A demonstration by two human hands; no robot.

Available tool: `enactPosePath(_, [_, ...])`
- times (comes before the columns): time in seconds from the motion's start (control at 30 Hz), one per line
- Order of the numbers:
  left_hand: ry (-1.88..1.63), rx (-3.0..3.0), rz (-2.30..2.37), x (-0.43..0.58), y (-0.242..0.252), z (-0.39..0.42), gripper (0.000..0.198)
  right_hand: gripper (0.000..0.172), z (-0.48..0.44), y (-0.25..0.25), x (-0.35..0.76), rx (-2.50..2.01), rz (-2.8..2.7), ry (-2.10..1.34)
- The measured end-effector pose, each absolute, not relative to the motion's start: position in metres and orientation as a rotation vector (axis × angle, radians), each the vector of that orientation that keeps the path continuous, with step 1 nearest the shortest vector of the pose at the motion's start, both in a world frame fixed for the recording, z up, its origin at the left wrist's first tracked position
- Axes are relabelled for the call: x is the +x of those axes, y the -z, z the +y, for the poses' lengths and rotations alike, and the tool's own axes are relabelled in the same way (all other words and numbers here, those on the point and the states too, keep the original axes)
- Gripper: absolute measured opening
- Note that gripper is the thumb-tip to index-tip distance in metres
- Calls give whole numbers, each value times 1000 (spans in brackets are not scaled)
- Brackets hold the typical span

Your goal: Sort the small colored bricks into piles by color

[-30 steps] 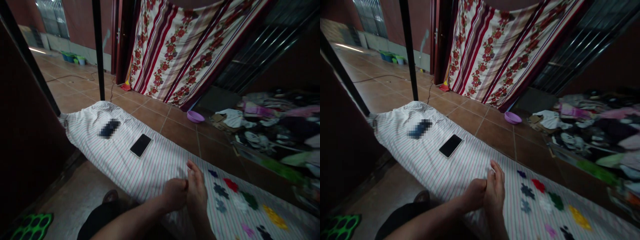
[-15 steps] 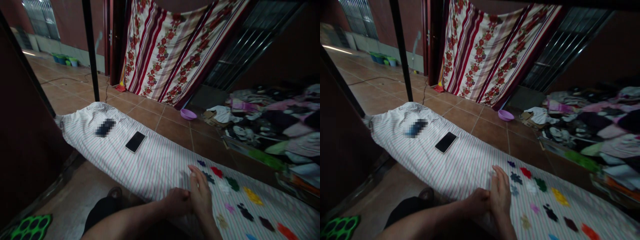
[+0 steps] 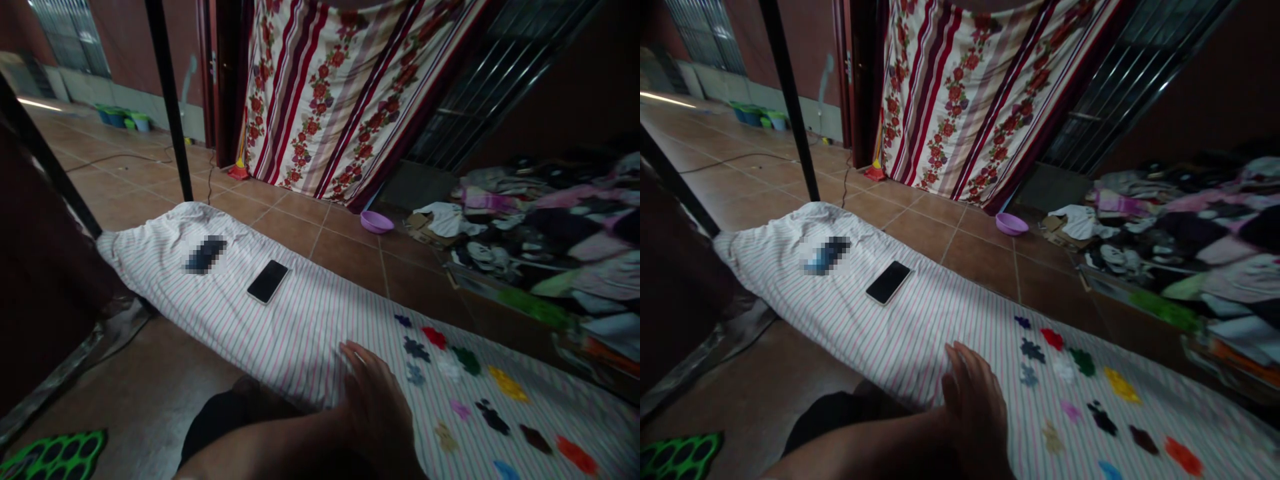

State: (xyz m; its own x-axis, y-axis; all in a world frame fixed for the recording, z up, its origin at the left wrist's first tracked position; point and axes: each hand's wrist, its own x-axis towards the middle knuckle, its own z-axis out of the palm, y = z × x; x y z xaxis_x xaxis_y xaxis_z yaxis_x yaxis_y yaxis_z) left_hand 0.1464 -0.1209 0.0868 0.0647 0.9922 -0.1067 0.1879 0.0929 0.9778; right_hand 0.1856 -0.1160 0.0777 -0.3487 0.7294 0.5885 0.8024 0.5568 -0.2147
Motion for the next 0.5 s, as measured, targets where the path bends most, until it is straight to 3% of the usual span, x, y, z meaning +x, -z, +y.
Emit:
enactPosePath(0.23, [-988, 1210, 1690, 179, -83, -133, 55, 31, -124, -79, 187, -1240, -2192, 272])
enactPosePath(0.5, [-1191, 1927, 2113, 215, -72, -111, 70, 33, -105, -89, 223, -1173, -2263, 224])
